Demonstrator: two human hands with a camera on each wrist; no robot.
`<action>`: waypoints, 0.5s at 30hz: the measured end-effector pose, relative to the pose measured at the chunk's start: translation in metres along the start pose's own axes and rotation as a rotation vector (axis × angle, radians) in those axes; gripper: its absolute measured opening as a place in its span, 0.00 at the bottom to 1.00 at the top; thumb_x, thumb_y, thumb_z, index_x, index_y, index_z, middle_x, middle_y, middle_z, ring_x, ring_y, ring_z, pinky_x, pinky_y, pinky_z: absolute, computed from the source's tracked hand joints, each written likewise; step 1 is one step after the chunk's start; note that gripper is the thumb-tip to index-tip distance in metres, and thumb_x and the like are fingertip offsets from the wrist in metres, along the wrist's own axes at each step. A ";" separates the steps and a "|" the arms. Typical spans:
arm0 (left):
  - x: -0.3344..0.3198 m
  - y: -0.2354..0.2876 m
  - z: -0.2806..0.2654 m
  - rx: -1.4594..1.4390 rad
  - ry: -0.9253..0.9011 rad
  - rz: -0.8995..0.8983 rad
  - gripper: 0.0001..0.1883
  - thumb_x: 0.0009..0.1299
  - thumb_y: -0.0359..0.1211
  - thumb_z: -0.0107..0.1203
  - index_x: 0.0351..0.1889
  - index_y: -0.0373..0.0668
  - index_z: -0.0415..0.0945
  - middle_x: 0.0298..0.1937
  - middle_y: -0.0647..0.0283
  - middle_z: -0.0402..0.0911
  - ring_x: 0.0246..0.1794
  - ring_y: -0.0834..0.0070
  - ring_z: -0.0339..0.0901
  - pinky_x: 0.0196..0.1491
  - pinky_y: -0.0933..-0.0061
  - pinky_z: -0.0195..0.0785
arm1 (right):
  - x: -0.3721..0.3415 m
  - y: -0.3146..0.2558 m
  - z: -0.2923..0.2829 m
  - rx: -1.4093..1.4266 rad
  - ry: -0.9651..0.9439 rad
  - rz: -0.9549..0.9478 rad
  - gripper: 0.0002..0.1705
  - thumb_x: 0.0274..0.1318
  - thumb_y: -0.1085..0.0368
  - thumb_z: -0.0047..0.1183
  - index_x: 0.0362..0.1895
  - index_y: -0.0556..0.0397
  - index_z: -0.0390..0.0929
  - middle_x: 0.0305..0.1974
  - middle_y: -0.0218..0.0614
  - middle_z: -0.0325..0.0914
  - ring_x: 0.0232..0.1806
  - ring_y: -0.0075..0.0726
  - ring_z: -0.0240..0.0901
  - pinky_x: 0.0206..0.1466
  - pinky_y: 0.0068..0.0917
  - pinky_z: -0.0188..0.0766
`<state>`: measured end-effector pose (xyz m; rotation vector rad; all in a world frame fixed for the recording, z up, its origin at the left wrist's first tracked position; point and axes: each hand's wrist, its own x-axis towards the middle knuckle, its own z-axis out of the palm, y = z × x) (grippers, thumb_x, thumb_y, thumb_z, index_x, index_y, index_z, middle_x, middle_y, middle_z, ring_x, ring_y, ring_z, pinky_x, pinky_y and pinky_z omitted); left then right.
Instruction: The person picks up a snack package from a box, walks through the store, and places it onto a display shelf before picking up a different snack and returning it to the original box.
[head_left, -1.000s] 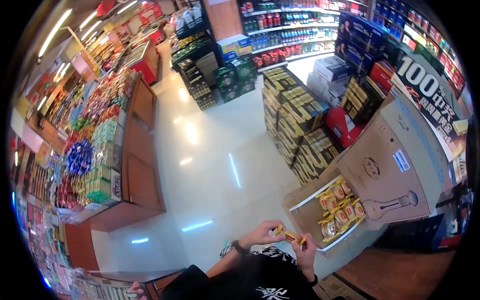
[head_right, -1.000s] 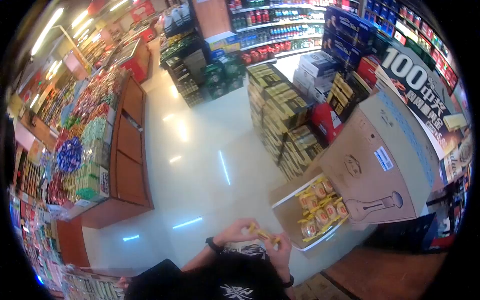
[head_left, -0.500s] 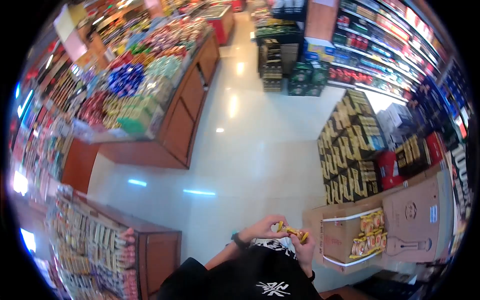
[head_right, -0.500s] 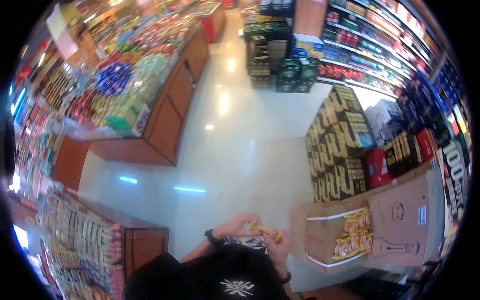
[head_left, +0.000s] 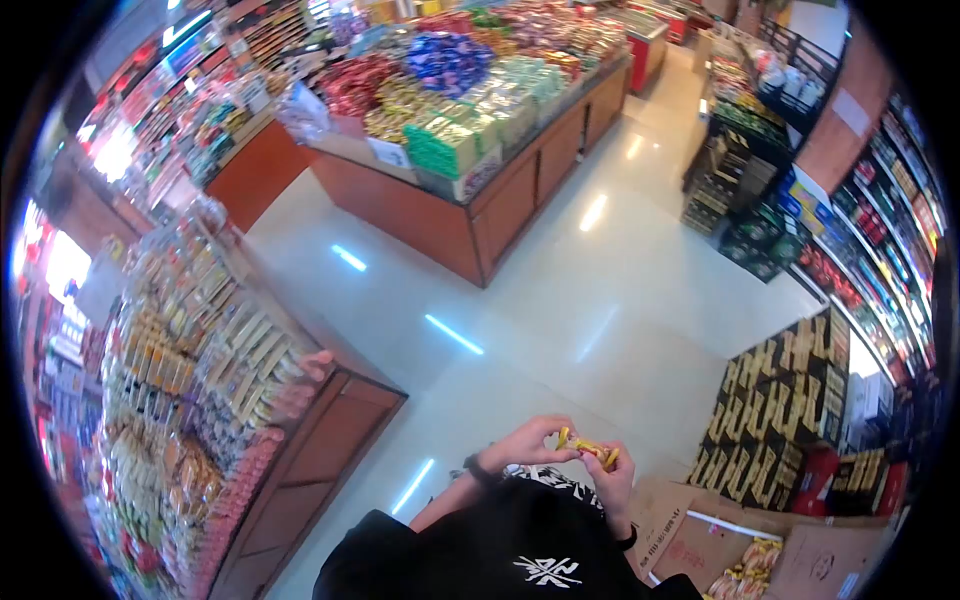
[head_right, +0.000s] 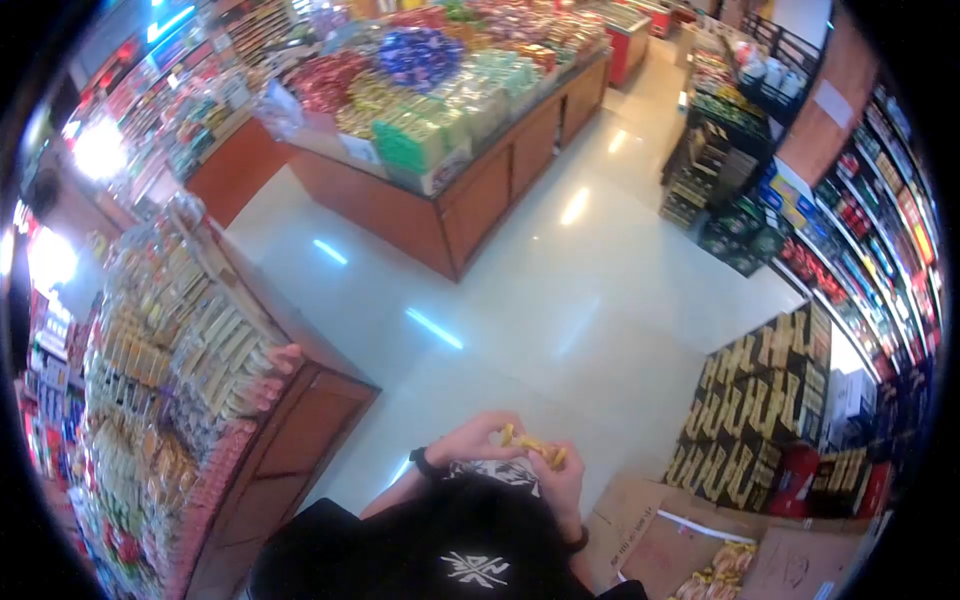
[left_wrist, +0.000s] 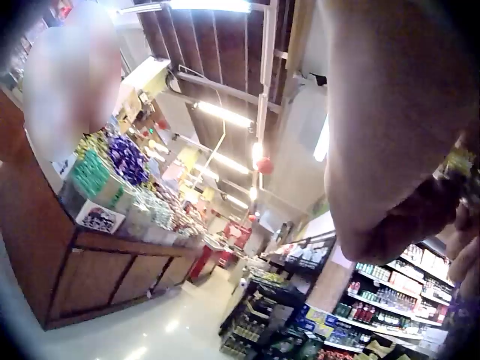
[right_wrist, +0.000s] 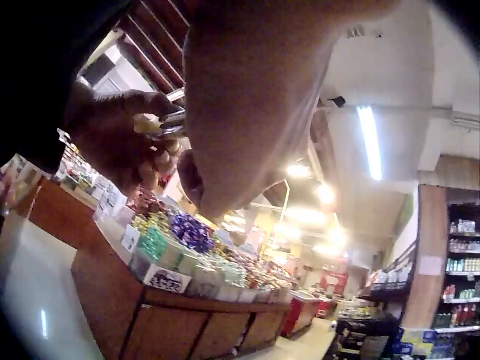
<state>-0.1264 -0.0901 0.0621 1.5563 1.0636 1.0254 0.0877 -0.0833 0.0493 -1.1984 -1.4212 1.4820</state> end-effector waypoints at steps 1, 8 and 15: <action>-0.008 -0.003 -0.010 0.017 0.038 -0.004 0.13 0.62 0.37 0.65 0.38 0.38 0.78 0.33 0.60 0.78 0.36 0.70 0.76 0.42 0.70 0.69 | 0.007 0.003 0.010 0.010 -0.037 -0.007 0.11 0.52 0.70 0.63 0.37 0.59 0.75 0.32 0.29 0.75 0.35 0.21 0.70 0.40 0.21 0.69; -0.053 0.001 -0.046 0.139 0.255 -0.080 0.14 0.63 0.38 0.65 0.38 0.37 0.78 0.34 0.58 0.79 0.35 0.68 0.77 0.41 0.69 0.69 | 0.047 0.000 0.064 -0.076 -0.315 -0.165 0.09 0.54 0.72 0.61 0.38 0.58 0.75 0.33 0.28 0.77 0.33 0.19 0.72 0.37 0.18 0.70; -0.079 -0.028 -0.053 0.066 0.455 -0.099 0.15 0.64 0.39 0.64 0.38 0.36 0.78 0.35 0.58 0.80 0.37 0.69 0.77 0.42 0.70 0.69 | 0.077 -0.003 0.101 0.014 -0.477 -0.016 0.10 0.52 0.71 0.63 0.37 0.57 0.76 0.32 0.30 0.80 0.33 0.21 0.75 0.35 0.21 0.72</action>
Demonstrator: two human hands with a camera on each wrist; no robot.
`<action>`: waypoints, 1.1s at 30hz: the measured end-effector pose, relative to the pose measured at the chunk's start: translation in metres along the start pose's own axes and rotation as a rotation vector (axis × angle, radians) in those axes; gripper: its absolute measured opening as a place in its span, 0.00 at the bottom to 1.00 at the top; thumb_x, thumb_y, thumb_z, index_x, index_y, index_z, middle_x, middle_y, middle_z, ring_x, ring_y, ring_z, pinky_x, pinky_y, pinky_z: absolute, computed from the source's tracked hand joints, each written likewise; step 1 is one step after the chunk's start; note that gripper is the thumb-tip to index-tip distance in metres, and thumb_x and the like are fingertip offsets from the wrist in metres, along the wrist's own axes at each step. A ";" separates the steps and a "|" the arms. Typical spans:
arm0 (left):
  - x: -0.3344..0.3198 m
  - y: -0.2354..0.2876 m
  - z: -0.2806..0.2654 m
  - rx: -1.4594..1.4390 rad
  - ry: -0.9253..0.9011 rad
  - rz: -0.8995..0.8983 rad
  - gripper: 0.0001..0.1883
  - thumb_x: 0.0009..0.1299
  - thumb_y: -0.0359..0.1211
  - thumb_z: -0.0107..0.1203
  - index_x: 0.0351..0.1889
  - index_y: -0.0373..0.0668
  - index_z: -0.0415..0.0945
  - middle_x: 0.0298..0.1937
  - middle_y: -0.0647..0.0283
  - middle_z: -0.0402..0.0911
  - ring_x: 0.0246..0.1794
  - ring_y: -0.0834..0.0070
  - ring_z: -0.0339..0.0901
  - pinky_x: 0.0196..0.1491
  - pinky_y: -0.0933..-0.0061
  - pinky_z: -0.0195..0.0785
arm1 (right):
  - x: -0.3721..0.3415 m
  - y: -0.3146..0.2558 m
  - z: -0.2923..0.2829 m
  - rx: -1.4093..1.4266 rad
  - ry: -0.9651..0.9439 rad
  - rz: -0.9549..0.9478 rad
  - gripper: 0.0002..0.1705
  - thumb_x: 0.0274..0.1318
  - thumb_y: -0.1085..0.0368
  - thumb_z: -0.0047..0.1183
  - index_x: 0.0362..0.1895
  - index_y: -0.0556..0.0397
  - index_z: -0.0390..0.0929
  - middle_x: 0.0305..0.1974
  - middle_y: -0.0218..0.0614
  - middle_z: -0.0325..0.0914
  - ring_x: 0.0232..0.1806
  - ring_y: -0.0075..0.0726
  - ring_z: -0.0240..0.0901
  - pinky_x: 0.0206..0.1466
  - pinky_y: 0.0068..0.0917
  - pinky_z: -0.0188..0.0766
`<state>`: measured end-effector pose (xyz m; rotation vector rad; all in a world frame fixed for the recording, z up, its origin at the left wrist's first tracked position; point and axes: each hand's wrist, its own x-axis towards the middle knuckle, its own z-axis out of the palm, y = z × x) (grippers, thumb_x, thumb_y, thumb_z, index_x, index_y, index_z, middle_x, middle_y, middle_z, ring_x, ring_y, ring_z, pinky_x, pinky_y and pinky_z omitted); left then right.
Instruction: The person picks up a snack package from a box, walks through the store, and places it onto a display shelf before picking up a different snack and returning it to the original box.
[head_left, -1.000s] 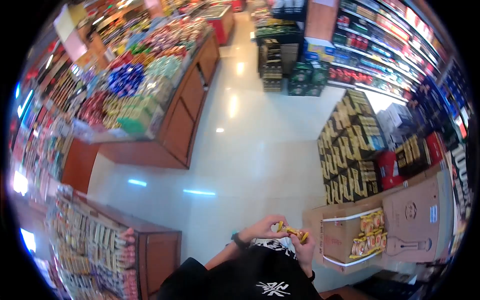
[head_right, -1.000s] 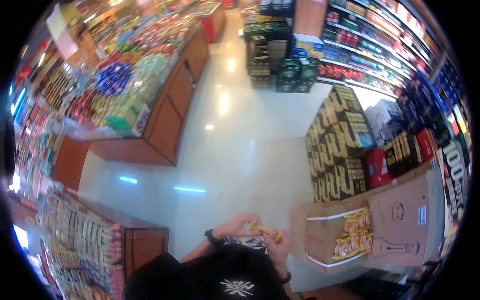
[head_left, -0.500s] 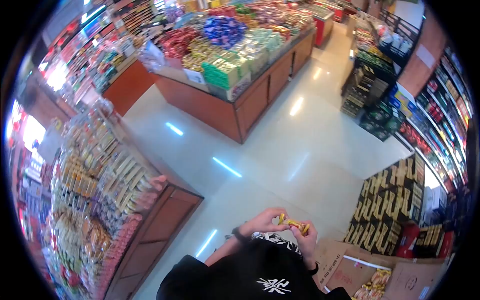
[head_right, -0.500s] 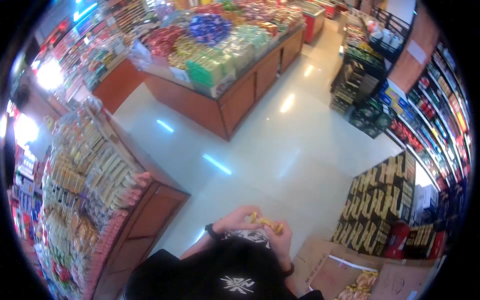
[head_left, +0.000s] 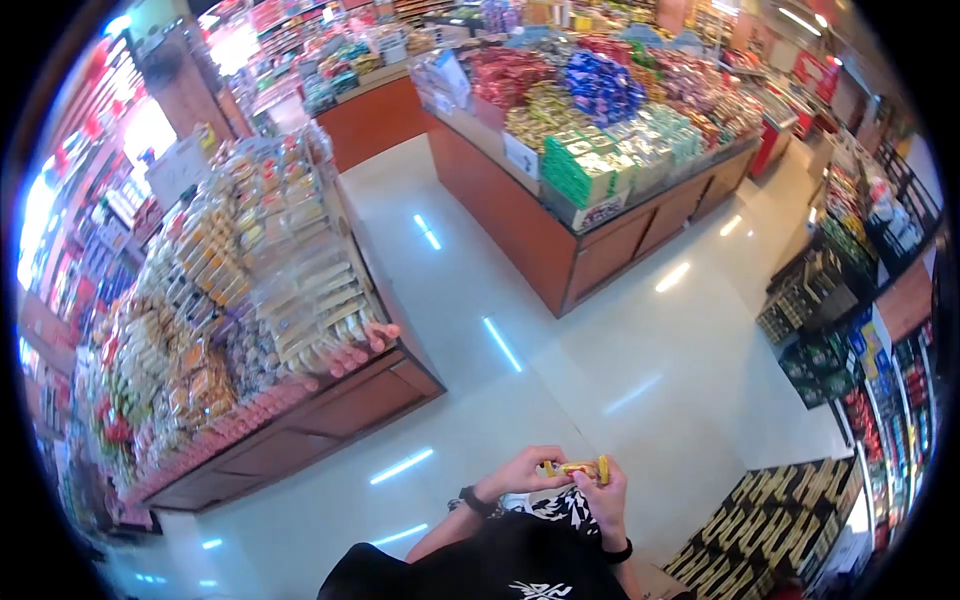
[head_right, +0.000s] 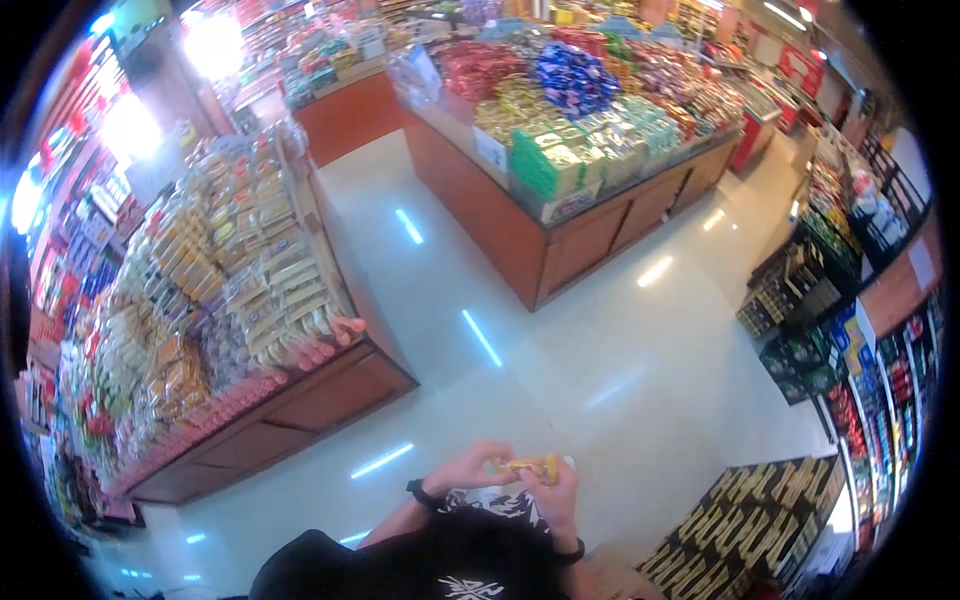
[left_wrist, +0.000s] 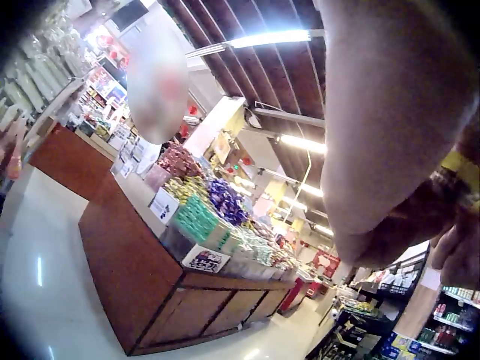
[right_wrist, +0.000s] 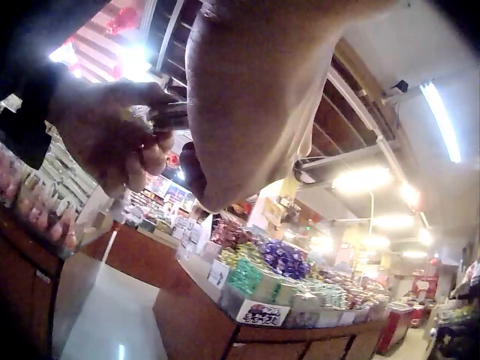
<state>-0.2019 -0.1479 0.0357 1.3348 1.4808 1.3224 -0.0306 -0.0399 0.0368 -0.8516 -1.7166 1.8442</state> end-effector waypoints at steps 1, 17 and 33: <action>0.001 -0.001 -0.002 0.002 0.022 -0.014 0.15 0.64 0.39 0.64 0.38 0.36 0.78 0.35 0.58 0.80 0.37 0.69 0.77 0.42 0.70 0.69 | 0.008 0.003 0.001 0.012 -0.026 0.005 0.10 0.52 0.71 0.63 0.37 0.57 0.76 0.32 0.30 0.80 0.34 0.21 0.75 0.35 0.21 0.72; 0.112 -0.014 0.003 0.006 0.184 -0.148 0.16 0.66 0.41 0.63 0.41 0.38 0.80 0.37 0.59 0.82 0.39 0.72 0.77 0.45 0.70 0.70 | 0.140 -0.020 -0.061 0.057 -0.209 0.083 0.10 0.54 0.70 0.62 0.39 0.58 0.77 0.35 0.34 0.81 0.37 0.23 0.77 0.42 0.23 0.73; 0.240 -0.026 0.034 -0.021 0.220 -0.295 0.20 0.71 0.46 0.58 0.47 0.38 0.79 0.33 0.55 0.82 0.31 0.68 0.79 0.36 0.68 0.71 | 0.254 -0.030 -0.151 0.072 -0.253 0.068 0.09 0.56 0.70 0.61 0.39 0.59 0.76 0.34 0.31 0.80 0.35 0.20 0.76 0.41 0.19 0.73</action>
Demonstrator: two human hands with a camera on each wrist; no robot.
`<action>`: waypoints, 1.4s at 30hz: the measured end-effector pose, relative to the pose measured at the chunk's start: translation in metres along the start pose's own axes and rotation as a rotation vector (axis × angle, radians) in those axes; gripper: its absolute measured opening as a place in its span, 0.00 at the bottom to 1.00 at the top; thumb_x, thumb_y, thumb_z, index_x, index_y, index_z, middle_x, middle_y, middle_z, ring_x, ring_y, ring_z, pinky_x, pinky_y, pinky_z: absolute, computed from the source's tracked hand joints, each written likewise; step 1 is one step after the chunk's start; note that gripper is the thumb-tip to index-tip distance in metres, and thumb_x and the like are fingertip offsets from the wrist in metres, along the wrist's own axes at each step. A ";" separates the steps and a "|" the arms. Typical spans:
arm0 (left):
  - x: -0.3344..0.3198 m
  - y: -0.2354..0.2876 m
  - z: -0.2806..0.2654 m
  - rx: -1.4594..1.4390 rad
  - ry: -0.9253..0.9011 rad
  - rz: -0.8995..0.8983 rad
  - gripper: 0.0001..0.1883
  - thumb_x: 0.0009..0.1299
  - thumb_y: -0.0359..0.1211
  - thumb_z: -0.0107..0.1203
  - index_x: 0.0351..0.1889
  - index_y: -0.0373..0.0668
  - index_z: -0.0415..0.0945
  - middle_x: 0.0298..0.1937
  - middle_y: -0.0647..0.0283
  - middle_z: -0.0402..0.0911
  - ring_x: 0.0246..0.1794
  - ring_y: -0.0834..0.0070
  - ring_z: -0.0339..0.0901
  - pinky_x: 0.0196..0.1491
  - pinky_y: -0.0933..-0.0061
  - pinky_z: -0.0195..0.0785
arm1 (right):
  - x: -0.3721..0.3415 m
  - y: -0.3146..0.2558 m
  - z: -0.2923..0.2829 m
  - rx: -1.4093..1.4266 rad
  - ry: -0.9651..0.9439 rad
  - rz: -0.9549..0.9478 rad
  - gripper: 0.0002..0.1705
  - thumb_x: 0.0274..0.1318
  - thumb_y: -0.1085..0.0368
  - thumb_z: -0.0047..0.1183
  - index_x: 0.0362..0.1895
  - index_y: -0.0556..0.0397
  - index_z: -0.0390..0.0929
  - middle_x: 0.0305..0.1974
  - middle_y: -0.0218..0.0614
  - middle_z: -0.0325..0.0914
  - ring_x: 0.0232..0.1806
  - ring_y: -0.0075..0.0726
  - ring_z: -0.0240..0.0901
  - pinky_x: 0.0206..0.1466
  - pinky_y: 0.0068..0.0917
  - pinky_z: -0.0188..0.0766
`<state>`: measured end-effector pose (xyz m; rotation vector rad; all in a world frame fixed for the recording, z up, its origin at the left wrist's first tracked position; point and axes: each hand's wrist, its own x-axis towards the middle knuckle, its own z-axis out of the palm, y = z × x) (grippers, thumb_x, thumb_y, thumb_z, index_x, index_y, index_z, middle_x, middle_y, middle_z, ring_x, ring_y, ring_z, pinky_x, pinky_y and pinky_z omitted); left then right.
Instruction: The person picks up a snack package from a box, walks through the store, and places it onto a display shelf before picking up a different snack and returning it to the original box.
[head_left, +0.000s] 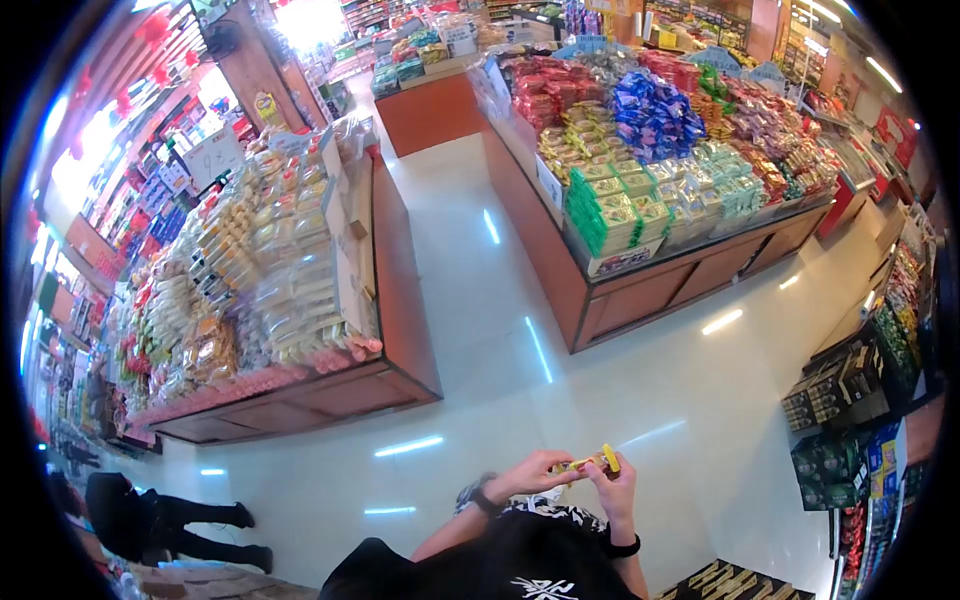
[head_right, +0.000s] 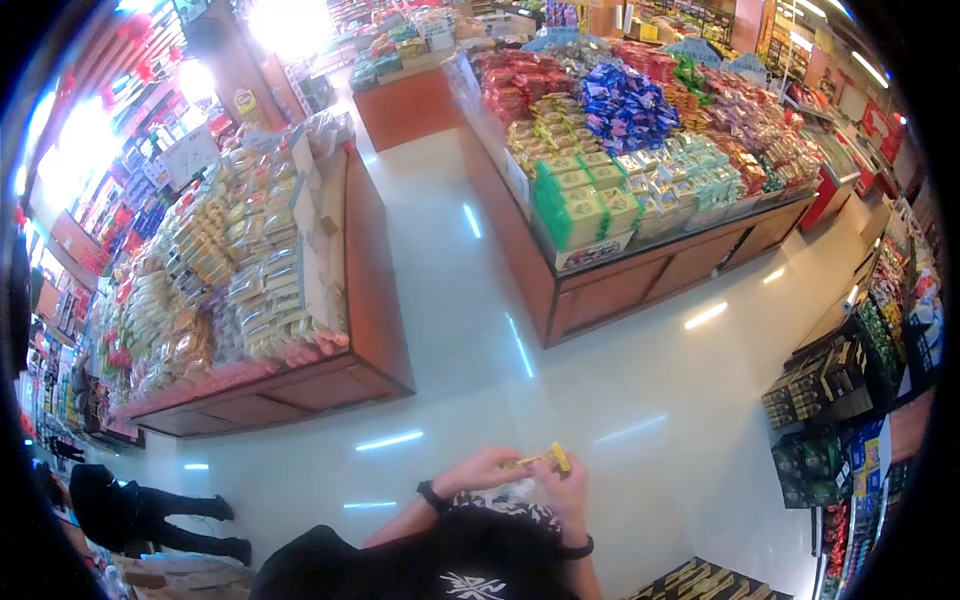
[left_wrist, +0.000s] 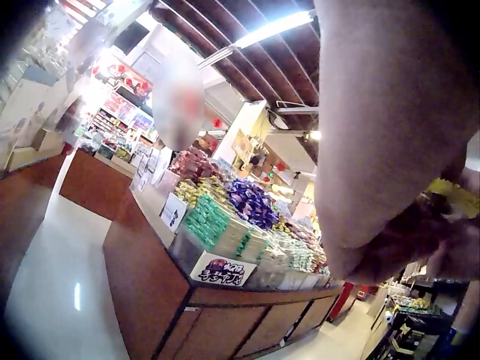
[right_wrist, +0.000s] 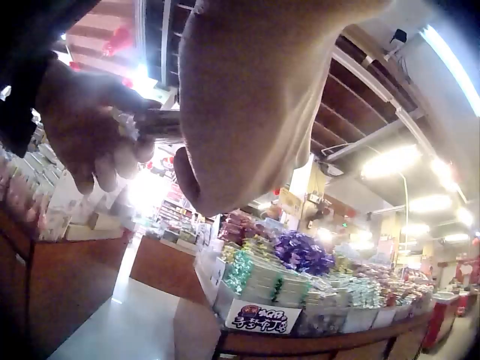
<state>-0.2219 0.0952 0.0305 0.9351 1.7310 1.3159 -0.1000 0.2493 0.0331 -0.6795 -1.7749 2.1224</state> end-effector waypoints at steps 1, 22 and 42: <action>0.001 0.000 0.003 -0.019 -0.006 -0.039 0.20 0.71 0.46 0.58 0.47 0.38 0.78 0.33 0.55 0.82 0.30 0.67 0.79 0.36 0.67 0.71 | 0.005 0.006 -0.008 0.004 -0.007 0.004 0.09 0.56 0.70 0.61 0.39 0.59 0.76 0.34 0.32 0.80 0.35 0.20 0.76 0.41 0.19 0.73; 0.107 -0.009 -0.131 0.096 -0.085 -0.037 0.19 0.69 0.40 0.60 0.52 0.37 0.75 0.38 0.53 0.83 0.37 0.66 0.81 0.44 0.66 0.72 | 0.144 -0.008 0.065 0.151 0.046 0.094 0.15 0.58 0.71 0.59 0.49 0.57 0.74 0.42 0.31 0.79 0.45 0.24 0.75 0.51 0.25 0.72; 0.132 -0.071 -0.293 -0.043 0.148 0.000 0.12 0.70 0.39 0.59 0.40 0.39 0.79 0.26 0.63 0.78 0.25 0.79 0.70 0.31 0.73 0.65 | 0.274 -0.008 0.193 0.141 -0.015 0.052 0.10 0.58 0.71 0.60 0.44 0.59 0.77 0.39 0.33 0.80 0.39 0.22 0.77 0.44 0.22 0.74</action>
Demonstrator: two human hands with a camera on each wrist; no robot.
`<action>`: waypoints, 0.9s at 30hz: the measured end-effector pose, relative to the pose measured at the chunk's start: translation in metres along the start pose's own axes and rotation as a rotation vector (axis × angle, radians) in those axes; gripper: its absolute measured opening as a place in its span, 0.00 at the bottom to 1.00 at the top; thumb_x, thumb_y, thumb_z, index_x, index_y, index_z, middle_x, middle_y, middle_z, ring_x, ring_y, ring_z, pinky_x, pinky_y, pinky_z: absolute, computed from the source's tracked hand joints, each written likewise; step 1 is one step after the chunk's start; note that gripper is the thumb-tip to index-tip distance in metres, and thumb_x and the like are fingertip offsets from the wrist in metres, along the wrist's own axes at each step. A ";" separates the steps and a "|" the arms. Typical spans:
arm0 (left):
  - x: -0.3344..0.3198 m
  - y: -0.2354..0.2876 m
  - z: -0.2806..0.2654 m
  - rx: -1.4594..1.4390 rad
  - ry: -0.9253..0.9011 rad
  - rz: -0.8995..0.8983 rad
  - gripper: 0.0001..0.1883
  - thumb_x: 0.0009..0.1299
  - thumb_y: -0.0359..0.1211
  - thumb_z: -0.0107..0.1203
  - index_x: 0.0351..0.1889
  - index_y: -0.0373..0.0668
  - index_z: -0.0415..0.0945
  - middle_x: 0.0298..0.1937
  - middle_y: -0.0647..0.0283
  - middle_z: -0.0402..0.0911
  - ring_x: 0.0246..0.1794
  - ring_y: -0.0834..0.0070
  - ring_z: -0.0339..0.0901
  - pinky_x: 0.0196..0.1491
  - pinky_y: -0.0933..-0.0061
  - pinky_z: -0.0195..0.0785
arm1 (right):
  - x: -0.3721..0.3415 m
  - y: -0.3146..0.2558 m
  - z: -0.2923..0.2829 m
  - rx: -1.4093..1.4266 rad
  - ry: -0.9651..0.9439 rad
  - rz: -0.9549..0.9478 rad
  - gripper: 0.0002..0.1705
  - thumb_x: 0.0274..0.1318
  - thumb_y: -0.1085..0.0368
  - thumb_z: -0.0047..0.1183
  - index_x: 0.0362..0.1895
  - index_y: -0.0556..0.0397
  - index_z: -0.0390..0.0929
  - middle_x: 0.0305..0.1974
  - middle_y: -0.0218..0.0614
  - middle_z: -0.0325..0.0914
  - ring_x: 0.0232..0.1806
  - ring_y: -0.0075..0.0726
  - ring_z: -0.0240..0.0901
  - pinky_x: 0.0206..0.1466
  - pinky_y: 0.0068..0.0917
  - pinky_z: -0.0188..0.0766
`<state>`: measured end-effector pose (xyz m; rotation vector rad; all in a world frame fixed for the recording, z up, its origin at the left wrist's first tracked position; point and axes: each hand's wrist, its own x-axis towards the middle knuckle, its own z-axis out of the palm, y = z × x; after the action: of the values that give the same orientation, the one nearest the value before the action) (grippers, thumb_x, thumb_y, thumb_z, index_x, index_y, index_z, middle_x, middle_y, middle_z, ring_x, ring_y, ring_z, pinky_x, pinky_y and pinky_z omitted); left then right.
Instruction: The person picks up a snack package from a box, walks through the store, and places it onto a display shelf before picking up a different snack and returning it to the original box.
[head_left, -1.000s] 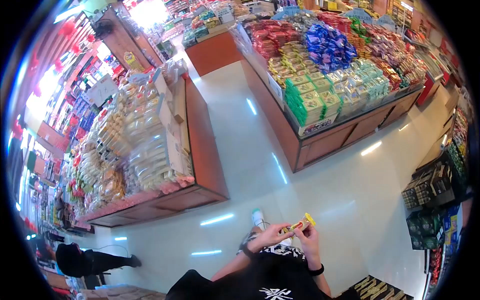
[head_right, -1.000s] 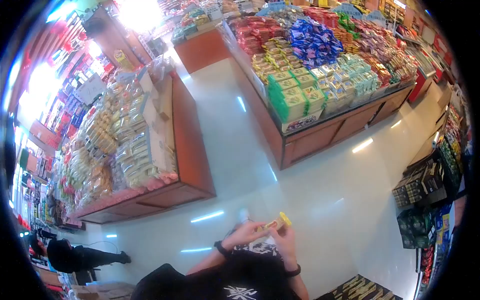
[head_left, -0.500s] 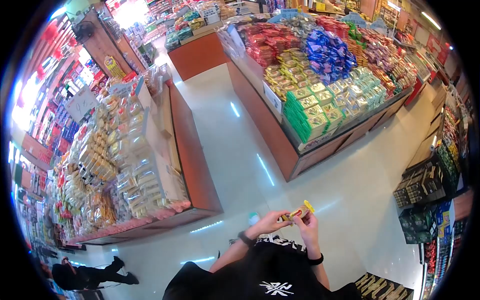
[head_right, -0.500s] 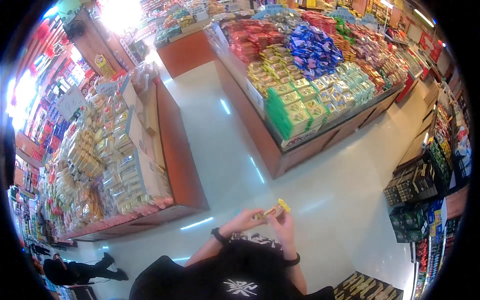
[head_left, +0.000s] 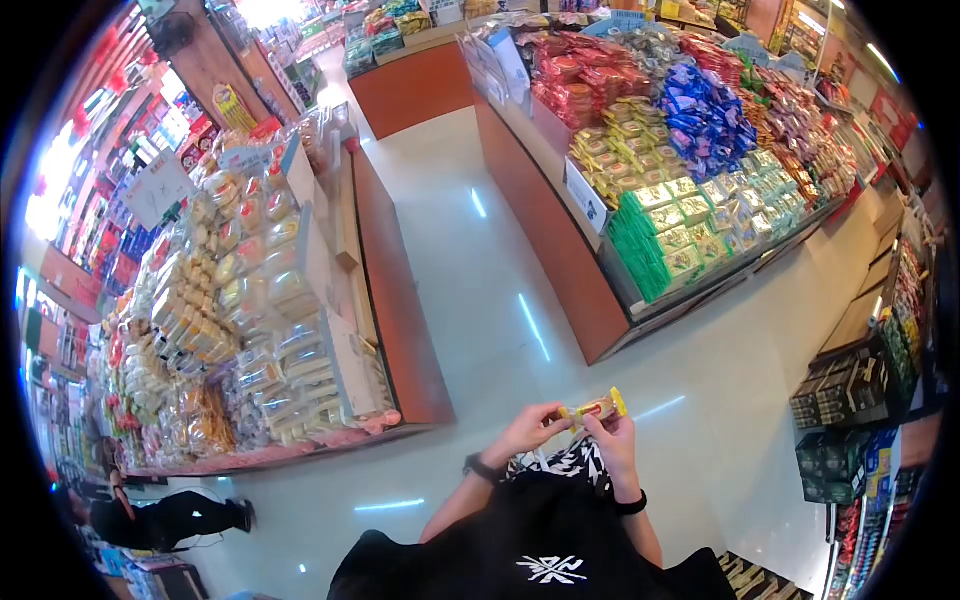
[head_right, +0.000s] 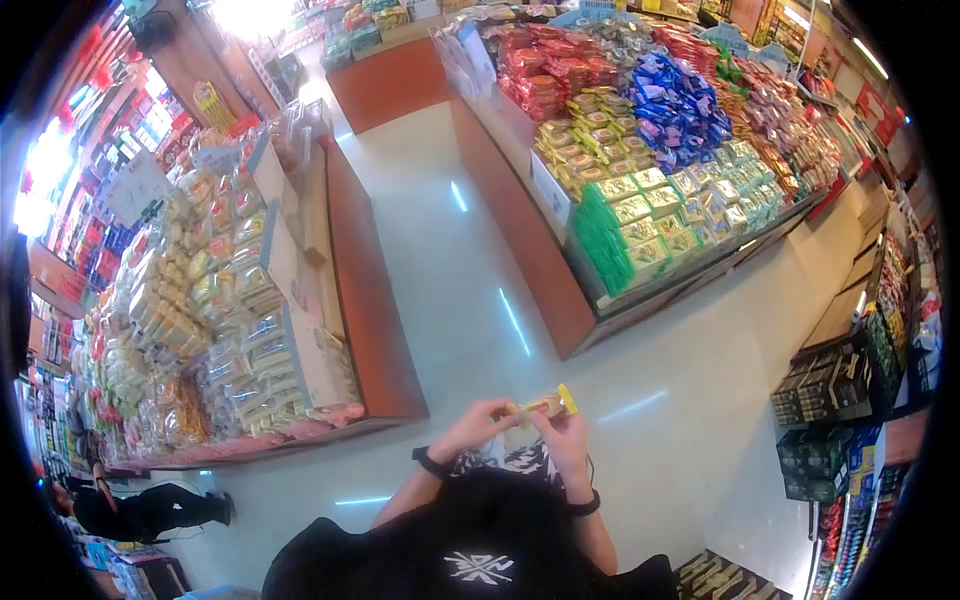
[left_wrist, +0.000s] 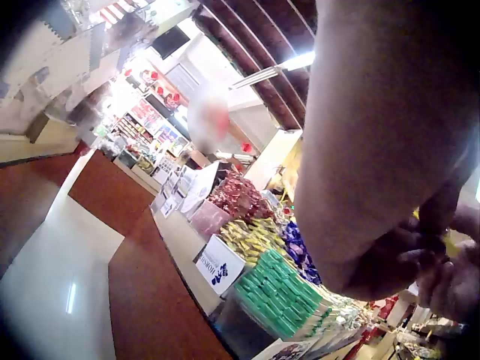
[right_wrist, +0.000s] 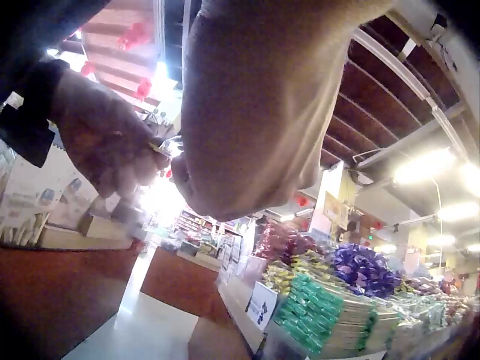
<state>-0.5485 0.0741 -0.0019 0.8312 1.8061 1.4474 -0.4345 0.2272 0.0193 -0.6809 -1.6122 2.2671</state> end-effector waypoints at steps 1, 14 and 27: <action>0.002 0.000 -0.004 -0.006 0.015 0.036 0.12 0.70 0.39 0.59 0.38 0.38 0.78 0.24 0.63 0.77 0.24 0.78 0.70 0.30 0.73 0.64 | 0.003 0.002 0.001 -0.009 0.004 -0.017 0.11 0.58 0.69 0.61 0.45 0.59 0.77 0.39 0.34 0.81 0.38 0.22 0.78 0.42 0.21 0.76; 0.071 0.011 -0.031 0.062 -0.020 -0.060 0.13 0.70 0.40 0.57 0.38 0.38 0.76 0.29 0.57 0.81 0.27 0.68 0.76 0.33 0.68 0.67 | 0.093 -0.018 -0.016 -0.011 -0.012 0.164 0.15 0.60 0.66 0.59 0.49 0.60 0.76 0.42 0.35 0.81 0.42 0.25 0.77 0.46 0.23 0.74; 0.195 0.036 -0.022 0.034 0.067 -0.054 0.12 0.72 0.37 0.56 0.42 0.37 0.76 0.30 0.58 0.80 0.29 0.74 0.76 0.35 0.70 0.70 | 0.206 -0.063 -0.059 0.101 -0.051 0.115 0.17 0.62 0.69 0.57 0.53 0.61 0.72 0.44 0.35 0.79 0.46 0.26 0.75 0.50 0.25 0.73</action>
<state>-0.6758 0.2265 0.0152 0.7527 1.8933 1.4290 -0.5813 0.3953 0.0185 -0.7126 -1.5044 2.4482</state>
